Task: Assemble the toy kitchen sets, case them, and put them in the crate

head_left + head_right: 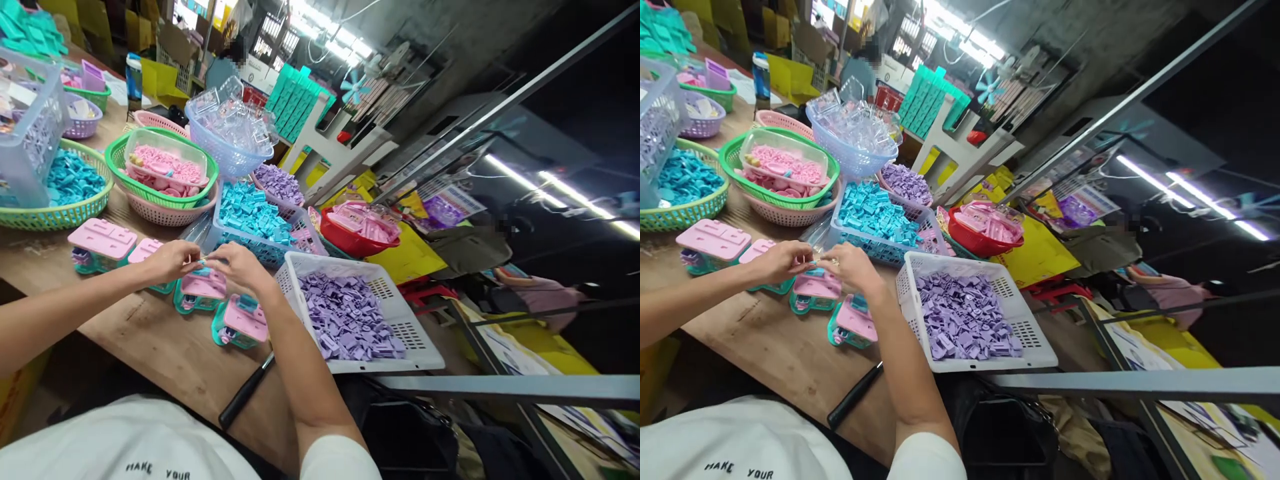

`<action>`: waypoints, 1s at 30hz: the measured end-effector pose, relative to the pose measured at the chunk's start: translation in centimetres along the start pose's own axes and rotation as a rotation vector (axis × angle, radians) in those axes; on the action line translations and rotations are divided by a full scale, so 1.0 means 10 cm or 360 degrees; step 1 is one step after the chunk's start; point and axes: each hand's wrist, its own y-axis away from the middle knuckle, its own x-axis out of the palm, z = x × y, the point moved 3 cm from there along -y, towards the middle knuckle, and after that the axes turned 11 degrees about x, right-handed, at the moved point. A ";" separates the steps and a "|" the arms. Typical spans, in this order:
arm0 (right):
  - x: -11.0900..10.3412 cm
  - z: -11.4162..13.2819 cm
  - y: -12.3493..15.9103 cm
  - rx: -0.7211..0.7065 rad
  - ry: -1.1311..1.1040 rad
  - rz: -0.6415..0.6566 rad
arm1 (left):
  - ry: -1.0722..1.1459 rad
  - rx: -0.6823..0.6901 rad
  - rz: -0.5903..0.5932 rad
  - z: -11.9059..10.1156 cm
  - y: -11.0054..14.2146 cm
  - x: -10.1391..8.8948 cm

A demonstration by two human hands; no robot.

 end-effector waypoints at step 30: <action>0.52 0.64 -0.66 0.0112 -0.0546 0.0219 | 0.0326 -0.0271 0.0059 0.90 0.30 -0.67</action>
